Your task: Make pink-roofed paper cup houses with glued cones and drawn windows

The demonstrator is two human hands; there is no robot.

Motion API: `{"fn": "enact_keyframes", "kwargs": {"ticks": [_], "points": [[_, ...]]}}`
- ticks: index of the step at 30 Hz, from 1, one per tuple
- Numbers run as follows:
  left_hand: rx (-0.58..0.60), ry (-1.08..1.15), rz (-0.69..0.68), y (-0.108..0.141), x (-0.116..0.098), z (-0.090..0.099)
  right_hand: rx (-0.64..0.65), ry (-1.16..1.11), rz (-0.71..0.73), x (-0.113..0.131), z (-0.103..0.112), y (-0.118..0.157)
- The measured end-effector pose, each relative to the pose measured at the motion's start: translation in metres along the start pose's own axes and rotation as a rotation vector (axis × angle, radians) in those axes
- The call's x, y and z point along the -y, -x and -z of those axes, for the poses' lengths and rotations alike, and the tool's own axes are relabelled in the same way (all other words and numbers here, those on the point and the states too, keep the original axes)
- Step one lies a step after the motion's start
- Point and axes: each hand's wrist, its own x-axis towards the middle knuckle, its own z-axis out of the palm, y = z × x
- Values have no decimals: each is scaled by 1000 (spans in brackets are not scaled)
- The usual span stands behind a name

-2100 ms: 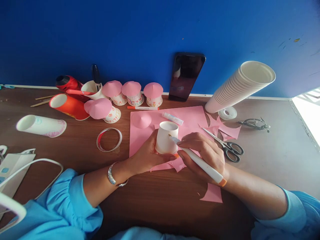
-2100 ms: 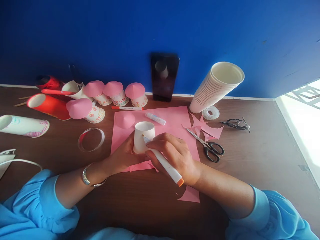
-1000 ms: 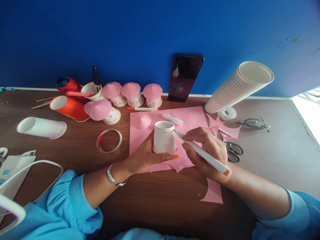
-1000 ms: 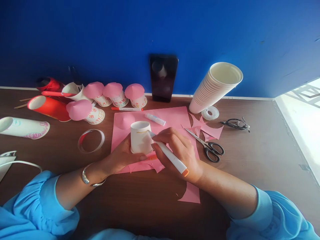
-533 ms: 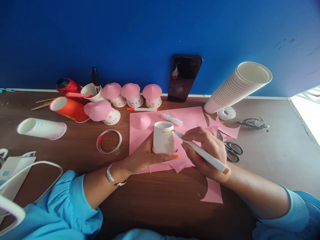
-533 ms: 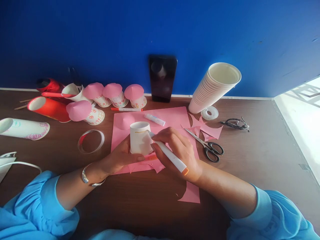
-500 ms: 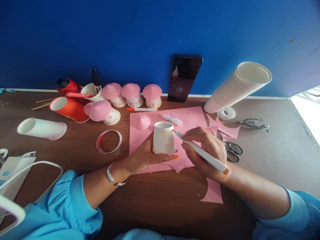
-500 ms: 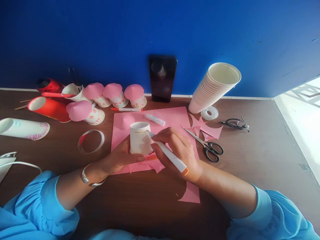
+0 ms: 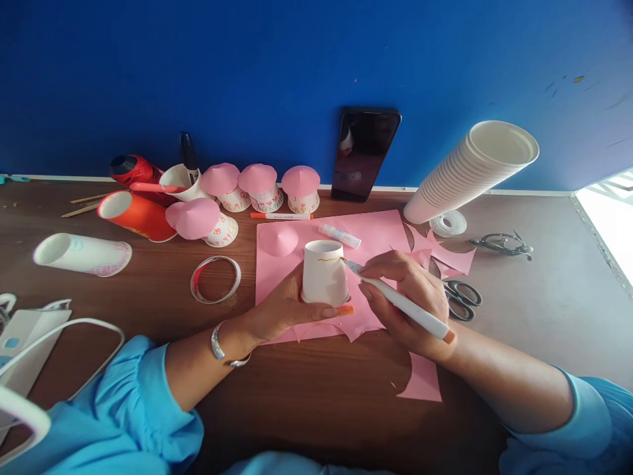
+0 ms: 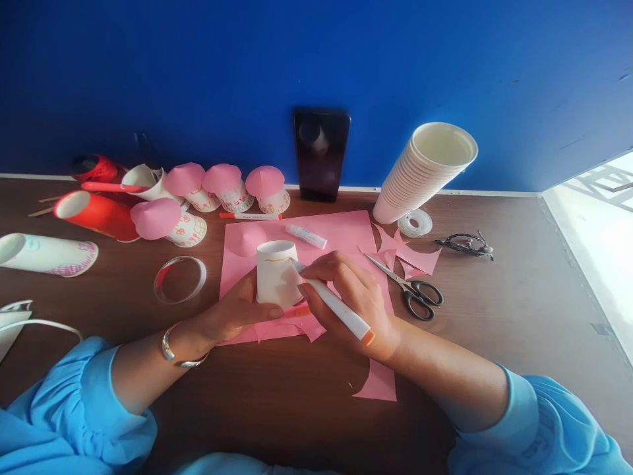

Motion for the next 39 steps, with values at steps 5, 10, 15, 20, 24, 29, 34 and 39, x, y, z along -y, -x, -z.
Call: {"fn": "enact_keyframes", "kwargs": {"ticks": [5, 10, 15, 20, 24, 29, 34, 39], "points": [[1, 125, 92, 0, 1, 3, 9, -22, -13, 0, -1, 2], [-36, 137, 126, 1, 0, 2, 9, -32, -3, 0, -2, 4], [-34, 121, 128, 2, 3, 5, 13, -42, -1, 1, -3, 4], [-30, 112, 110, 2, 6, 10, 22, -53, 10, 2, -2, 1], [-51, 94, 105, 0, 6, 8, 24, -23, 18, 6, 1, 0], [-105, 5, 58, -1, 0, -1, 41, 7, 200, 13, 0, 4], [-100, -92, 36, -3, -4, -7, 50, 72, 262, 10, -5, 7], [-89, -138, 5, -4, 0, -7, 41, 120, 249, 10, -5, 5]]}}
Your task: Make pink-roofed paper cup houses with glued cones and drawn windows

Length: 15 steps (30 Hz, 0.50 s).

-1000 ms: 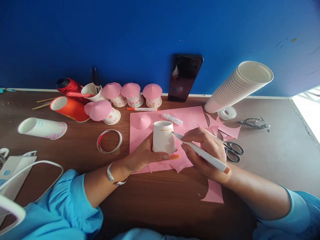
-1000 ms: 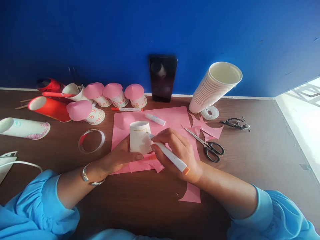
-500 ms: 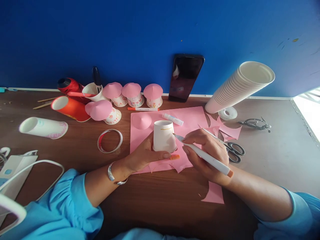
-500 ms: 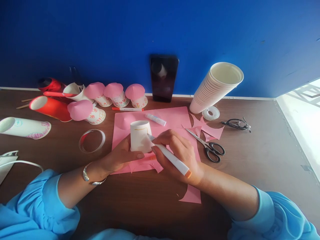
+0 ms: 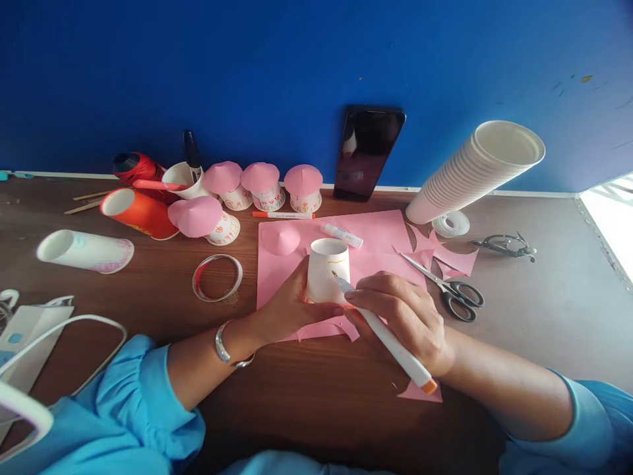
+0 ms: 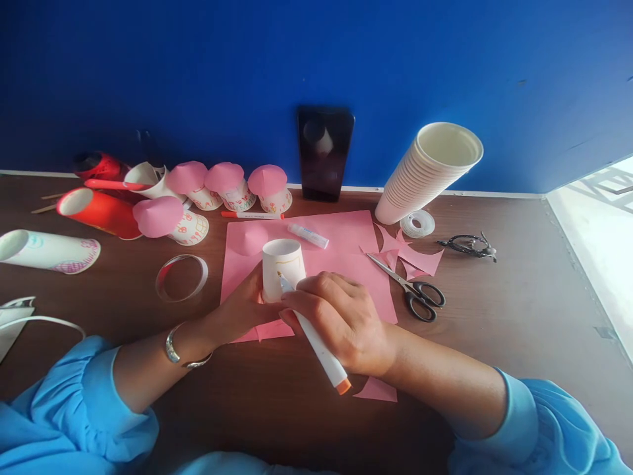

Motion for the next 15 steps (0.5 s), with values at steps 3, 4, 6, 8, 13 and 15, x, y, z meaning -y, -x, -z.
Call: {"fn": "enact_keyframes", "kwargs": {"ticks": [3, 4, 6, 8, 13, 15], "points": [[-24, -58, 28, 0, 1, 0, 3, 3, -10, 1, 0, -1], [-37, -78, 28, -1, 1, 0, 5, 1, -14, 1, 0, -1], [-65, -113, 16, -1, 1, -1, 4, -10, -21, 1, 0, -1], [-87, -149, -4, -1, 1, -1, 5, -21, -29, 1, 0, -2], [-98, -157, -37, 1, 5, 1, 6, -15, -27, 0, 0, -1], [-80, -128, -36, 2, 6, 1, 11, -24, -46, 0, 0, -1]]}}
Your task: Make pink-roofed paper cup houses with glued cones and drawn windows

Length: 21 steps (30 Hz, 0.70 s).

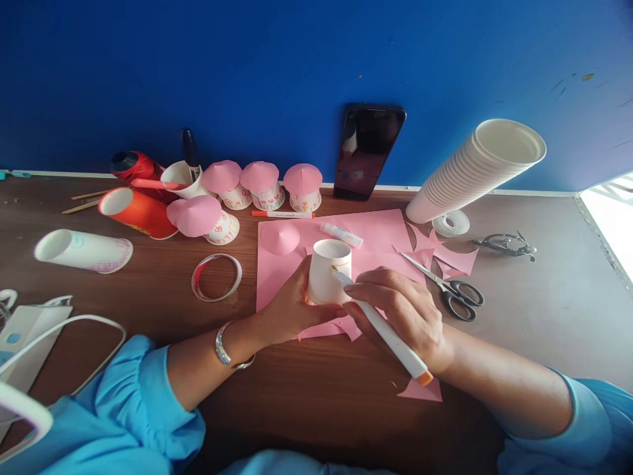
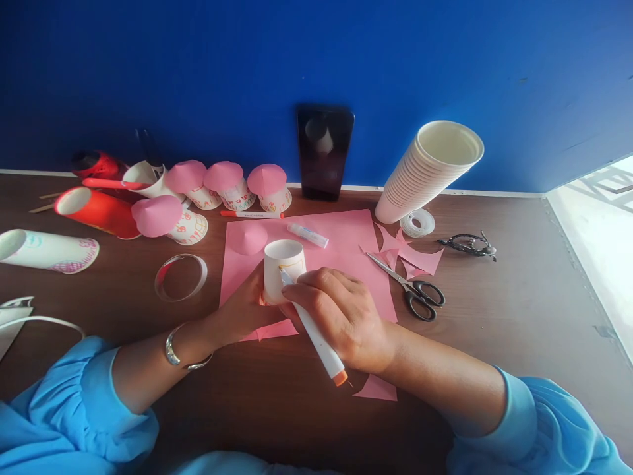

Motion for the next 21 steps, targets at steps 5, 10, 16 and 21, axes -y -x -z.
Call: {"fn": "enact_keyframes", "kwargs": {"ticks": [5, 10, 16, 21], "points": [[44, 68, 13, 0, 1, 0, -6, -17, 0, 0, -1, 0], [40, 84, 50, -1, -1, -1, -3, -32, -2, 0, -4, 2], [43, 140, 74, -1, -4, -1, 7, -42, -8, 0, -6, 4], [58, 157, 77, -1, -8, -1, 3, -58, -17, 0, -6, 6]]}}
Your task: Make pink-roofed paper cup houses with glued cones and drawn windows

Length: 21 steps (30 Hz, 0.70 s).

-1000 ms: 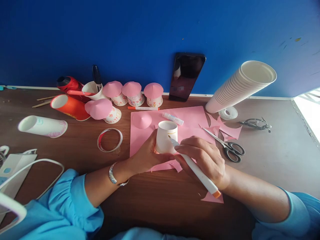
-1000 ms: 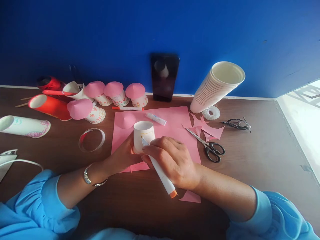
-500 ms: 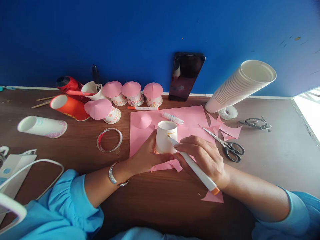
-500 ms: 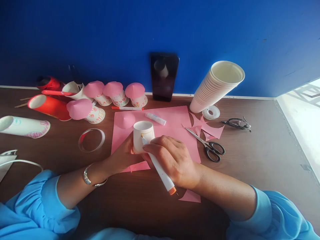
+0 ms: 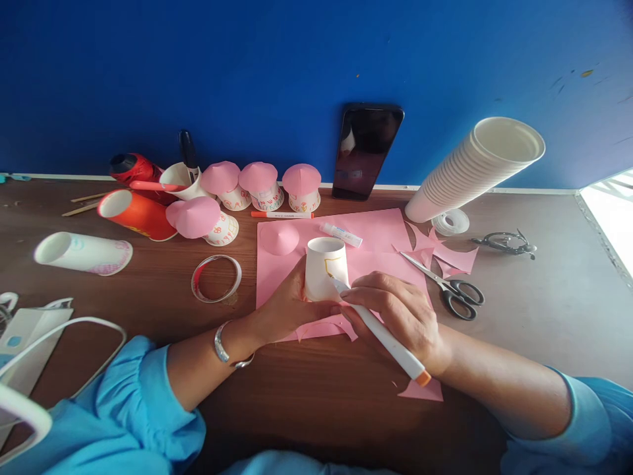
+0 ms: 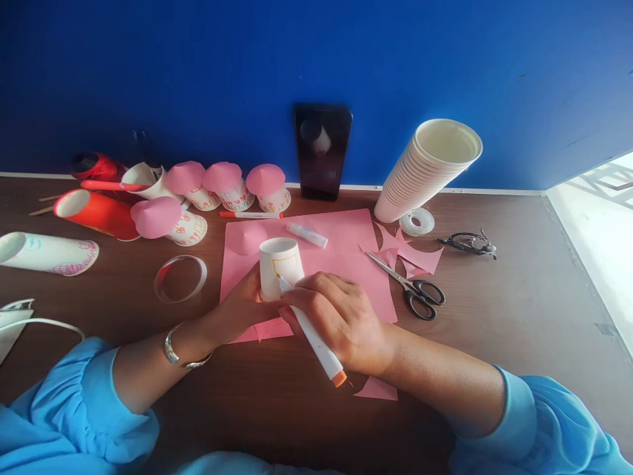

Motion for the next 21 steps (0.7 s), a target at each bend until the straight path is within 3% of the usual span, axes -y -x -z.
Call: {"fn": "enact_keyframes", "kwargs": {"ticks": [21], "points": [[39, 193, -24, 0, 11, 11, -22, 41, -64, -5, 5, -3]]}}
